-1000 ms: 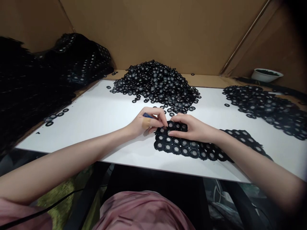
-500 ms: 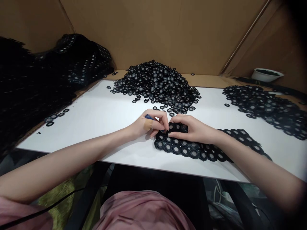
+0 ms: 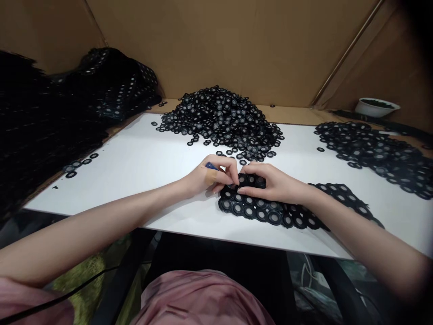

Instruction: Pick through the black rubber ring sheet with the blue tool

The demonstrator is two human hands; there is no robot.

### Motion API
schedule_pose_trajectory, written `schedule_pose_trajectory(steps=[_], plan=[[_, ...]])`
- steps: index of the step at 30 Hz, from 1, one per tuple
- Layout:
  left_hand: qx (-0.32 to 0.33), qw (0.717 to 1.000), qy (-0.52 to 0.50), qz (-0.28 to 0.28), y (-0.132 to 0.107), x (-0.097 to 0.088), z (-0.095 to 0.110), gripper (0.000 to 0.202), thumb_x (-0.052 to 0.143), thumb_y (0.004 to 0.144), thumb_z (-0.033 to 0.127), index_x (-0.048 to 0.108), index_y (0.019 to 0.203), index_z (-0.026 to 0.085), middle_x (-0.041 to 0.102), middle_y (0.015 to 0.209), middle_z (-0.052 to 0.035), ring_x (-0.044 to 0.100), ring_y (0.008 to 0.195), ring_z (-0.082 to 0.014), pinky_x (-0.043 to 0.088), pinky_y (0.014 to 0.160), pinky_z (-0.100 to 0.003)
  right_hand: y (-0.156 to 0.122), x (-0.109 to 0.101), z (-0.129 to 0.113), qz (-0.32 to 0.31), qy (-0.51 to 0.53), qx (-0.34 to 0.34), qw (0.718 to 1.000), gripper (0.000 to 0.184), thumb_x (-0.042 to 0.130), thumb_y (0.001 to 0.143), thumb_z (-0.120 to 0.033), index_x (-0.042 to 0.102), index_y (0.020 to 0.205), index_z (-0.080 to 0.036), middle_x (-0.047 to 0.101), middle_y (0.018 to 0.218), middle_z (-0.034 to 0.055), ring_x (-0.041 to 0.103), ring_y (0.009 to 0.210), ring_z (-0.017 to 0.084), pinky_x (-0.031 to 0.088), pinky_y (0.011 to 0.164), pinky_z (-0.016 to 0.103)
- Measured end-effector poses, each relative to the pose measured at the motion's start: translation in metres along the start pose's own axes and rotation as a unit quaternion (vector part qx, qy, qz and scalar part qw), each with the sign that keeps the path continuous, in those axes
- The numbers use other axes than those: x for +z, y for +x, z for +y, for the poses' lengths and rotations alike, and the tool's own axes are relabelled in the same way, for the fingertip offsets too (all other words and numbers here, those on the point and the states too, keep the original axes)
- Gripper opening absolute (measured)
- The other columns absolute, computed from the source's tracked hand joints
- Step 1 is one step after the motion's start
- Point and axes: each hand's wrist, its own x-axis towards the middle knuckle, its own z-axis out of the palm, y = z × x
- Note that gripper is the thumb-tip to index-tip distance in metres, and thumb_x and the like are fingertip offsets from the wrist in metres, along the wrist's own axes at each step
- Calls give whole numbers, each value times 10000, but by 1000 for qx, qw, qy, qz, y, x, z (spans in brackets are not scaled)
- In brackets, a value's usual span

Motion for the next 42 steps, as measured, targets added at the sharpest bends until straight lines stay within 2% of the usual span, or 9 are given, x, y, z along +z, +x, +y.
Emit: schedule_pose_trajectory(steps=[11, 17, 21, 28, 36, 42], plan=[[0, 1000, 13, -7, 0, 0, -2, 63, 574, 647, 100, 637, 653, 101, 495, 498, 24, 427, 331, -65, 290, 329, -185, 0, 0, 0, 9, 14, 3, 1000, 235, 589, 850, -425, 618, 901, -197, 647, 873, 33, 565, 776, 195, 428, 703, 301], [1, 1000, 4, 3, 0, 0, -4, 66, 582, 667, 102, 647, 681, 102, 487, 478, 28, 429, 339, -67, 291, 333, -183, 0, 1, 1, 8, 18, 2, 1000, 249, 555, 874, -421, 603, 958, -191, 624, 876, 31, 553, 784, 187, 417, 704, 295], [11, 1000, -1, 12, 0, -1, -3, 71, 590, 670, 93, 659, 690, 94, 509, 500, 20, 453, 347, -69, 302, 343, -186, 0, 1, -2, 14, 13, 15, 1000, 272, 579, 849, -443, 591, 924, -182, 580, 816, 12, 518, 733, 170, 386, 659, 276], [45, 998, -26, 39, -1, -1, -3, 64, 613, 684, 98, 668, 714, 90, 557, 593, 7, 516, 384, -79, 363, 366, -186, 0, -1, -4, 31, 19, 59, 998, 399, 688, 724, -535, 520, 821, -186, 443, 721, -32, 422, 659, 137, 322, 581, 251], [48, 998, -12, 49, -2, -1, -4, 78, 637, 731, 157, 678, 765, 101, 571, 632, -6, 562, 451, -93, 427, 410, -186, 0, 1, 1, 55, 75, 58, 994, 416, 737, 691, -491, 488, 844, -196, 453, 796, -17, 439, 733, 152, 353, 638, 255], [64, 997, -8, 50, -2, 3, 0, 69, 646, 724, 143, 685, 749, 91, 567, 714, -9, 555, 458, -70, 452, 428, -186, 1, 0, 2, 52, 97, 53, 993, 389, 738, 699, -454, 476, 832, -198, 443, 798, -19, 433, 736, 149, 352, 644, 253]])
